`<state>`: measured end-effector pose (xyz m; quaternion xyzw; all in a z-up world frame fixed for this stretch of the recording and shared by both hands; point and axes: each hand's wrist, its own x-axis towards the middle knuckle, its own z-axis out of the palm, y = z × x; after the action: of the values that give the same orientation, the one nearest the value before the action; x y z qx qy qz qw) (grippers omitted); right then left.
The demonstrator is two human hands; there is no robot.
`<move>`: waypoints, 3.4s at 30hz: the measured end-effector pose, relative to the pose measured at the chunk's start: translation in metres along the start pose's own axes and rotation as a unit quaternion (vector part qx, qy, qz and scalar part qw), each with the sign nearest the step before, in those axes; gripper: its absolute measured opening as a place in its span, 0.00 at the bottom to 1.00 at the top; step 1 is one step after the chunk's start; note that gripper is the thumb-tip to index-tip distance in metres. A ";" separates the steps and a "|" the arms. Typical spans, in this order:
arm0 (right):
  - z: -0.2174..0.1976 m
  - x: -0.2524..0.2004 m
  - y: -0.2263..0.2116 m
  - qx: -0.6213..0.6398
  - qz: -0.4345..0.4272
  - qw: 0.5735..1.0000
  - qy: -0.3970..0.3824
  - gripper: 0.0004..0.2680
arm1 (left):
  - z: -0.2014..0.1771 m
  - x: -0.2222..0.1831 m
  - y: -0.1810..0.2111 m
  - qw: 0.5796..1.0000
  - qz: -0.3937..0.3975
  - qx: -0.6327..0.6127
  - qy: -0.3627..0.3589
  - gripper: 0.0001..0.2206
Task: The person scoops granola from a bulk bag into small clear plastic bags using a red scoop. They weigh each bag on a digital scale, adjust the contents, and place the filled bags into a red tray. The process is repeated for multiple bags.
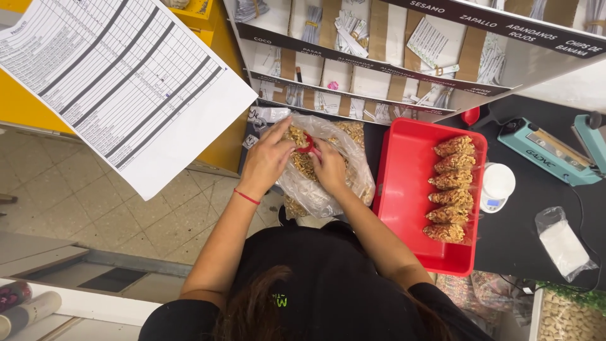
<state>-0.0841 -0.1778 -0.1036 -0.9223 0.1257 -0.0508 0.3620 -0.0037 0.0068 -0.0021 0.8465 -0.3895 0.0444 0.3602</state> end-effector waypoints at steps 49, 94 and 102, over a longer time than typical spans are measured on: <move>-0.143 -0.010 -0.052 -0.472 -0.267 0.839 0.037 0.05 | 0.048 -0.011 0.016 0.988 0.031 0.045 -0.144 0.05; -0.140 -0.034 -0.047 0.412 -0.014 0.910 0.040 0.19 | 0.032 0.005 0.045 0.952 -0.069 -0.298 0.018 0.02; -0.128 -0.038 -0.041 0.412 -0.044 0.908 0.067 0.21 | 0.065 0.005 0.052 0.830 -0.139 -0.540 0.013 0.27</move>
<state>-0.1363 -0.2223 0.0181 -0.6901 0.0770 -0.1755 0.6979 -0.0497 -0.0617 -0.0182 0.5613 -0.2249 -0.2126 0.7676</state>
